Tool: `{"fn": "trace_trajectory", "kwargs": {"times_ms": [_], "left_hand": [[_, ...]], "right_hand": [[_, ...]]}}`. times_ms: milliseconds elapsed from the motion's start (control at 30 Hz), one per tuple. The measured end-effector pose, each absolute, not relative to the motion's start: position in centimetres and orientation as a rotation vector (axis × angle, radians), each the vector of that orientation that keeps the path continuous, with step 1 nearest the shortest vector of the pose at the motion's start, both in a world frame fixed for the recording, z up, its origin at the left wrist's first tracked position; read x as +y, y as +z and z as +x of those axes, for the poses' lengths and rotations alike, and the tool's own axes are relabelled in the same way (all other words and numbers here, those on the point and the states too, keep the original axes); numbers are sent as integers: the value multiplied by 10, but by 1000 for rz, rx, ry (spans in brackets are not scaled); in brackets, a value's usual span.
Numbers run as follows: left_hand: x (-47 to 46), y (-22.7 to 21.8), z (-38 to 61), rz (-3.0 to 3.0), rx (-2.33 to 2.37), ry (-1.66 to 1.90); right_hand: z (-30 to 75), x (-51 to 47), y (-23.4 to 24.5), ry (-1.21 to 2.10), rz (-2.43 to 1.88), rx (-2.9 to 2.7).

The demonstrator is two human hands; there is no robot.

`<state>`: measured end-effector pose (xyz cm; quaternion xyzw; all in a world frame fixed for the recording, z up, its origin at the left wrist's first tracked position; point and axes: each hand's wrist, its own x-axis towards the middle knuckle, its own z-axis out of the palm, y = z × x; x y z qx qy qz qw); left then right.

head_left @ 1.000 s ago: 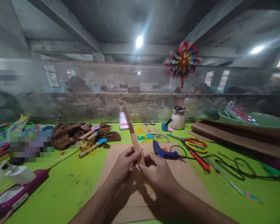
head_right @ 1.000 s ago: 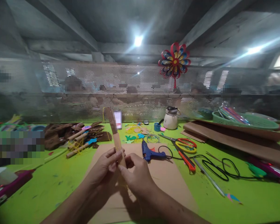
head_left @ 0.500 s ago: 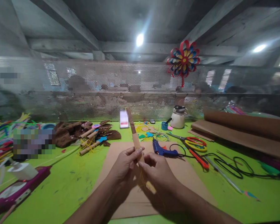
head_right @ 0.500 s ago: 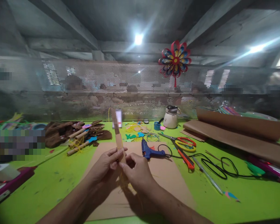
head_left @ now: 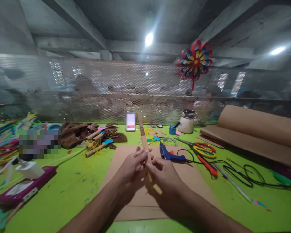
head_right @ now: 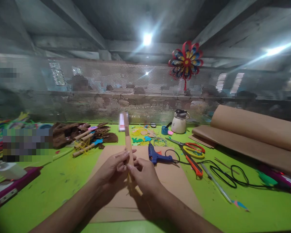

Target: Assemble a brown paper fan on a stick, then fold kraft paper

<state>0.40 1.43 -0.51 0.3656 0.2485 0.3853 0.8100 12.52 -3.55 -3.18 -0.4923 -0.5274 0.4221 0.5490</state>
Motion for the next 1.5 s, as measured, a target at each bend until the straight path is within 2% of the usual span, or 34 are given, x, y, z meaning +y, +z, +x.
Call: {"fn": "trace_trajectory", "kwargs": {"times_ms": [300,533,833,1100,1233,1333,1467,1500], "left_hand": [[8,-5,6,770,465,803],[19,-12,3,900,432,862],[12,-5,3,931,502,818],[14,-1,2,875,527,975],[17,-2,2,842,542,1053],[24,-5,0,863,526,1102],[30,-6,-5,923,517,1172],[30,-6,-6,935,534,1197]], "right_hand": [[130,-33,-31,1206,-939,-1159],[130,-37,-28,1535,-745,-1011],[130,-36,-33,1582,-723,-1023],[112,-67,-8,1445,-901,-913],[103,-65,-21,1503,-915,-1008],[101,-62,-38,1321,-956,-1141],[109,-59,-45,674,-1108,-1504],[112,-57,-45,604,-1136,-1544]]}}
